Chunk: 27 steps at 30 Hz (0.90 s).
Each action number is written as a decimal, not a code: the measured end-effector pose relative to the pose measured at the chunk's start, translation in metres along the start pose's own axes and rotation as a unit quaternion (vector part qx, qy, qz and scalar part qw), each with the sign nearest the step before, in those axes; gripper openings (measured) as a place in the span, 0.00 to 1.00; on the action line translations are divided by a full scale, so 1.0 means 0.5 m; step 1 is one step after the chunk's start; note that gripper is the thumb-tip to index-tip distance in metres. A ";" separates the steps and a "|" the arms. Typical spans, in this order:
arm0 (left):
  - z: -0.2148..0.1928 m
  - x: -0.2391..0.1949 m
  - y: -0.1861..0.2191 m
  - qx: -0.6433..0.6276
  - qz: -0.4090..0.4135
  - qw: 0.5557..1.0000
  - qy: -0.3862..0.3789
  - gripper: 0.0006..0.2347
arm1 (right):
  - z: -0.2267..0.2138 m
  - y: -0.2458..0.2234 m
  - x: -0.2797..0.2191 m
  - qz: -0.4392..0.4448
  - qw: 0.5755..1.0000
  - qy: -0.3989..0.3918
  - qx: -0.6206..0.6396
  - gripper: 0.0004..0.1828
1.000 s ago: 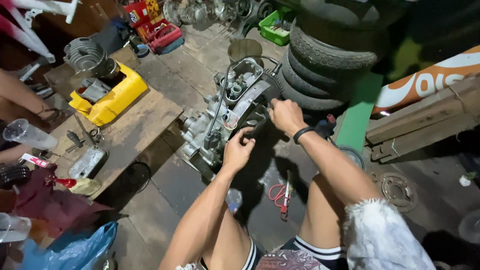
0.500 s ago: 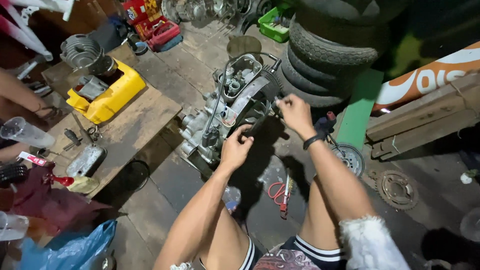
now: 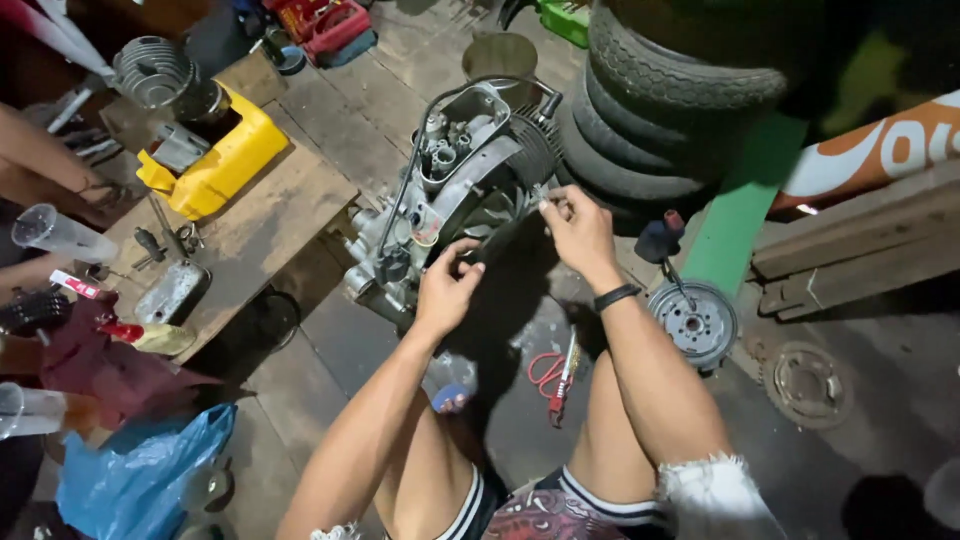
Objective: Cleaning a motorcycle engine casing by scrubbing with a wire brush and scraping off residue with a metal tool.
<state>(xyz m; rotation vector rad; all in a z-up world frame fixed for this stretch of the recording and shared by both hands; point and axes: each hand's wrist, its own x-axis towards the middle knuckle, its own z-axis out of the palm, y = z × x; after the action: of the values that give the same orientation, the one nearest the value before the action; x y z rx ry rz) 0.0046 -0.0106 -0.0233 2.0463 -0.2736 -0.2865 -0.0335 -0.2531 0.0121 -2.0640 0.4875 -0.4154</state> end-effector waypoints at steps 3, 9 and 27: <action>0.009 0.015 -0.009 -0.036 -0.013 0.999 0.017 0.15 | -0.013 0.002 0.001 0.012 1.000 -0.006 0.026 0.12; 0.016 0.001 0.022 -0.026 -0.049 0.998 0.037 0.15 | -0.050 0.013 -0.003 0.040 0.998 -0.056 -0.003 0.11; -0.017 -0.032 0.091 0.018 -0.045 0.999 -0.017 0.17 | 0.019 -0.051 0.019 -0.139 0.975 -0.015 -0.175 0.10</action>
<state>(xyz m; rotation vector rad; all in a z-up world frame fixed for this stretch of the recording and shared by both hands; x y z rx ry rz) -0.0114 -0.0197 0.0219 2.0950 -0.2084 -0.3748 -0.0162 -0.2389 0.0305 -2.4900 0.2644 -0.4894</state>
